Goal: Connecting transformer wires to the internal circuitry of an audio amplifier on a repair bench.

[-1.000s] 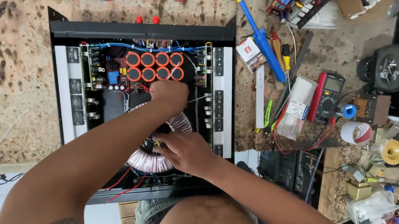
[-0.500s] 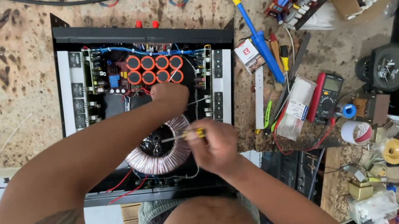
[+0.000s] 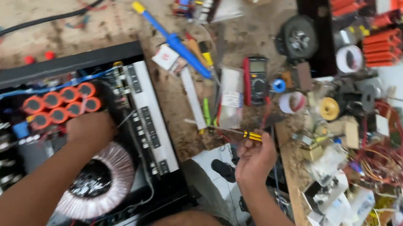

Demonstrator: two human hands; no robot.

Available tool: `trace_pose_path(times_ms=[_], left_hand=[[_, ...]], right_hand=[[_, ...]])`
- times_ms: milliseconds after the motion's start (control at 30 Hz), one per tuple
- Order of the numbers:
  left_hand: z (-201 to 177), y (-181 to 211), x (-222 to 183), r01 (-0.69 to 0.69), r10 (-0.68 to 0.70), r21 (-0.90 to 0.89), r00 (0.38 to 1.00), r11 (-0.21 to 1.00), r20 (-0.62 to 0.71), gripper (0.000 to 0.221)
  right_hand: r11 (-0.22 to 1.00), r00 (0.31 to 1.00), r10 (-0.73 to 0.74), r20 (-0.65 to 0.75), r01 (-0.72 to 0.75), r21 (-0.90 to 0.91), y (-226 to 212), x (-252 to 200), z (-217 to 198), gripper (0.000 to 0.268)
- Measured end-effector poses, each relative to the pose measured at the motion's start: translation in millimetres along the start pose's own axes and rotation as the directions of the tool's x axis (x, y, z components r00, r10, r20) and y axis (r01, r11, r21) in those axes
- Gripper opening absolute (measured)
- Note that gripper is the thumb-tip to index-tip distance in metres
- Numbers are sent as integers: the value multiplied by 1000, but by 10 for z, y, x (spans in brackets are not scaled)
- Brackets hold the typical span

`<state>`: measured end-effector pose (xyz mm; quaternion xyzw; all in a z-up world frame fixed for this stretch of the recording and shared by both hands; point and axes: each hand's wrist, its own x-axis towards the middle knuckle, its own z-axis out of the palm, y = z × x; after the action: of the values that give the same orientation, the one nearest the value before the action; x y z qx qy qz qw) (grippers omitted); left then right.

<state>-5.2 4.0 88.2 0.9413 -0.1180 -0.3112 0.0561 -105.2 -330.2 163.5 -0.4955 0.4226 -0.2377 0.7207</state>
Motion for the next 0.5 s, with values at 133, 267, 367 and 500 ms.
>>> trace_pose_path(times_ms=[133, 267, 367, 500], left_hand=[[174, 16, 311, -408, 23, 785, 893, 465, 450, 107], [-105, 170, 142, 108, -193, 263, 927, 959, 322, 41], [-161, 242, 159, 179, -269, 282, 907, 943, 325, 35], [-159, 305, 164, 179, -309, 378, 896, 908, 320, 34]], right_hand=[[990, 973, -12, -231, 44, 137, -68, 703, -706, 15], [962, 839, 57, -542, 99, 253, -132, 1230, -1095, 27], [909, 741, 89, -665, 213, 358, -133, 1658, -1287, 26], [855, 699, 221, -680, 196, 480, -51, 2265, -1499, 23]])
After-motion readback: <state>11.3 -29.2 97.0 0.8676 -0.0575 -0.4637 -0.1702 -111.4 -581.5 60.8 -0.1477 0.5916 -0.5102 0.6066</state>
